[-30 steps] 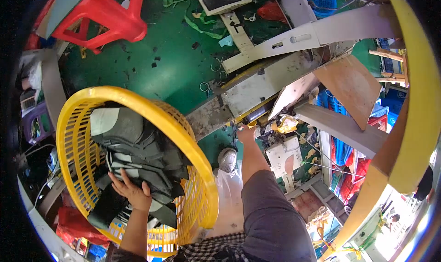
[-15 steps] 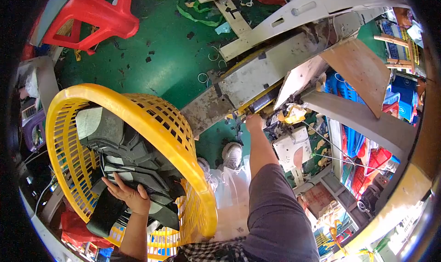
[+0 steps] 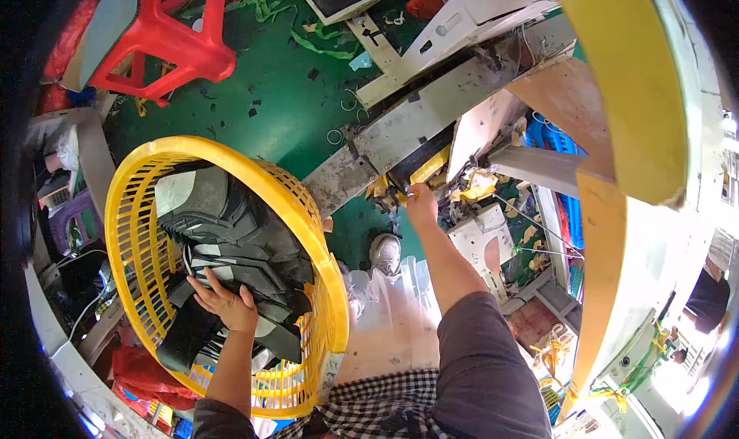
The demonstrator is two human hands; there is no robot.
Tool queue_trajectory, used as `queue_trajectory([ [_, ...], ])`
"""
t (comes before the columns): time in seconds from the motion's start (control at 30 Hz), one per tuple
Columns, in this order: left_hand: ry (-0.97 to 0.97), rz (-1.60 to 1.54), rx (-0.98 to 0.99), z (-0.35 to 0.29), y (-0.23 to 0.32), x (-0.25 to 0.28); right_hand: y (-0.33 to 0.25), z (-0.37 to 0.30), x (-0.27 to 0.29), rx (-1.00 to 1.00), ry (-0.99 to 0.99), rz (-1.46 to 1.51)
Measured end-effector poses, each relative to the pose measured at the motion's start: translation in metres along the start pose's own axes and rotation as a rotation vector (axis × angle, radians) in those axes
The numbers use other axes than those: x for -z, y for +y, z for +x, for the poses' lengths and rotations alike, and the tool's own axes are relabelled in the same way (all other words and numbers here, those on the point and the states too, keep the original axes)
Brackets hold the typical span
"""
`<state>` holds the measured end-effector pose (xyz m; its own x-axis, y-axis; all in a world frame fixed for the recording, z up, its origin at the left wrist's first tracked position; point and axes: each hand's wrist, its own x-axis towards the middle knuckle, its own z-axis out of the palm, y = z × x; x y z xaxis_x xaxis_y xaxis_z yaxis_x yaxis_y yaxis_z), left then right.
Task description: The recorder is stitching and preparing shoe components using an industrial sewing machine in a manufacturing facility.
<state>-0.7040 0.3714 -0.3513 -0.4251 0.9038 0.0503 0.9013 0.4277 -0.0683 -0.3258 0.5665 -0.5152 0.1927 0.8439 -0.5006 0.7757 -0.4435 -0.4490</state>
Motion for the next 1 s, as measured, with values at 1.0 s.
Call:
queue_trajectory([
  [1.0,-0.485,-1.629,0.130,0.030,0.285,0.130,-0.015,-0.056,0.117,0.042,-0.248,0.351],
])
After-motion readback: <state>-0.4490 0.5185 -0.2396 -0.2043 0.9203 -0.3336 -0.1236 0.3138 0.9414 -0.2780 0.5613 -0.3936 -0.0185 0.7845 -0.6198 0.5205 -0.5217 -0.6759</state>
